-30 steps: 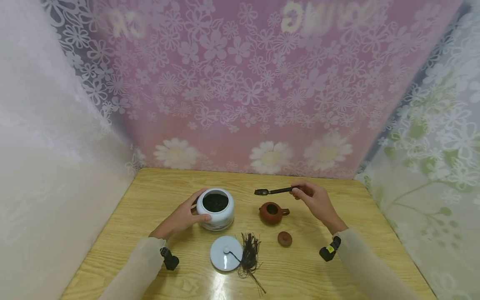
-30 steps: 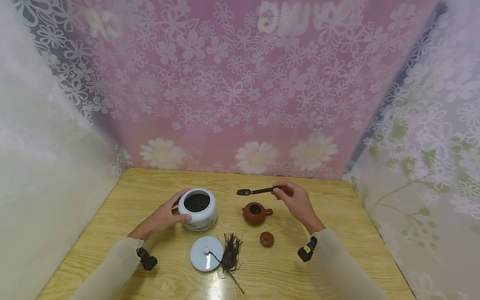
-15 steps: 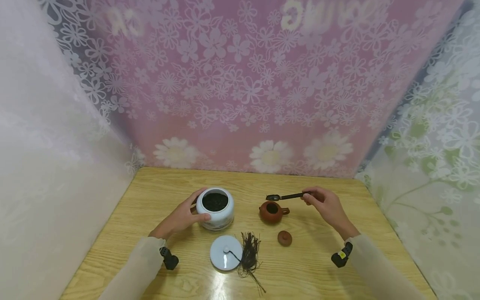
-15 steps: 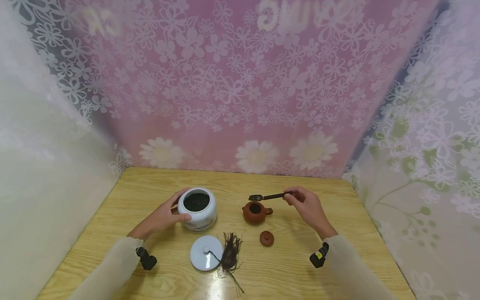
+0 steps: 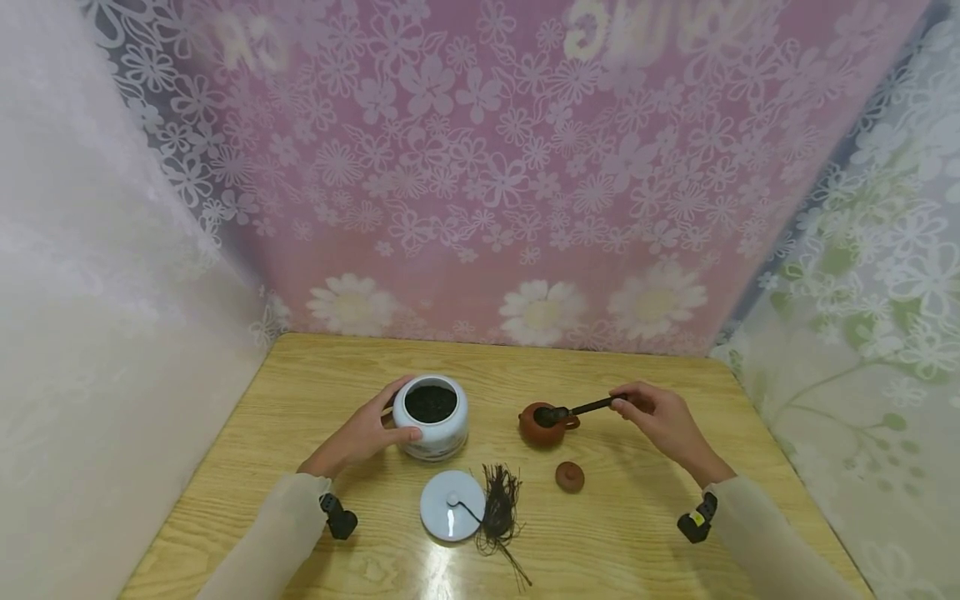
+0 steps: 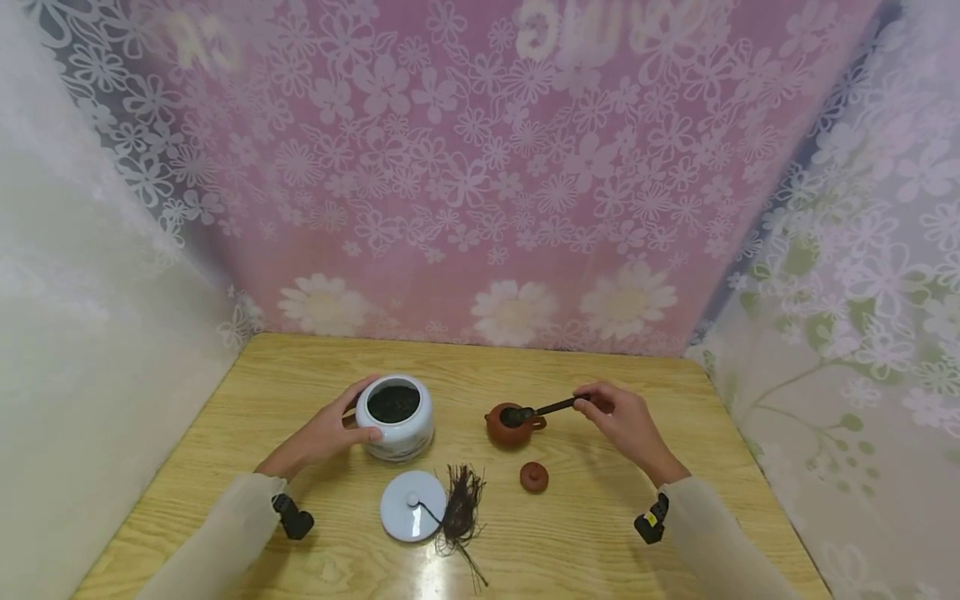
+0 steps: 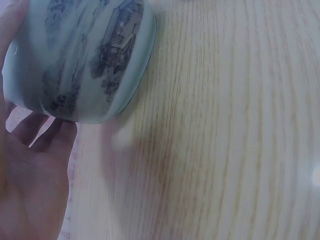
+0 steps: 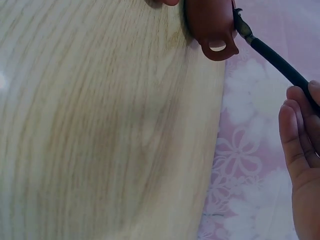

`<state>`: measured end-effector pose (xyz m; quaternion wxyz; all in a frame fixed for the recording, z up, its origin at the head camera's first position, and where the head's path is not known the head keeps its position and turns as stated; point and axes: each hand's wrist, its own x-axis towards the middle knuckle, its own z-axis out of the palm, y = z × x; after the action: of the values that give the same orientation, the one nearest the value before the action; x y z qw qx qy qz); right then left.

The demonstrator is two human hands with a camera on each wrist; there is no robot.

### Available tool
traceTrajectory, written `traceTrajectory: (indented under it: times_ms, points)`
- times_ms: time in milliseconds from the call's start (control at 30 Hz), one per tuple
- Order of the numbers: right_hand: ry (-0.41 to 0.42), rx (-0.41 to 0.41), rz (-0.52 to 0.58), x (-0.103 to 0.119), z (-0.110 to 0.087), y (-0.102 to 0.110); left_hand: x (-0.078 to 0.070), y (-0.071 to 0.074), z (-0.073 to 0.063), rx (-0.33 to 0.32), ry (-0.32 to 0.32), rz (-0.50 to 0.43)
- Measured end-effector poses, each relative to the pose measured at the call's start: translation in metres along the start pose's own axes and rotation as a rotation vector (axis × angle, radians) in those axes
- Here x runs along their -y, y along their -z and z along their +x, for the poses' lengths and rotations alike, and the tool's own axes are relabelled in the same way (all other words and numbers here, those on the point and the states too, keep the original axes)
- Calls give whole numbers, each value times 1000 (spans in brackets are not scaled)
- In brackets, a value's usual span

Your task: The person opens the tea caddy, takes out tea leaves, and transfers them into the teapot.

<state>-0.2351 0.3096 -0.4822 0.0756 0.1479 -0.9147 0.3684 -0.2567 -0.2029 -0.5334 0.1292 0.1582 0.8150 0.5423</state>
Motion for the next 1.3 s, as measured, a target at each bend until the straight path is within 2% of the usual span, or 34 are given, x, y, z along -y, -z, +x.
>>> traceTrajectory:
  times_ms: [333, 533, 633, 800, 967, 1300]
  points:
    - [207, -25, -230, 22, 15, 4, 1, 0, 0, 11, -18, -21]
    - [311, -7, -271, 34, 21, 9, 0, 0, -1, 12, -16, -19]
    - [331, -7, -287, 36, 22, 12, 0, 0, -1, 10, -16, -17]
    - [293, -30, -248, 29, 19, 15, 1, 0, -1, 11, -14, -18]
    - [166, -51, -146, 16, 12, 19, 2, 0, -2, 17, -11, -9]
    - [-55, -54, 183, -23, -7, 18, 2, 1, -2, 19, -8, -12]
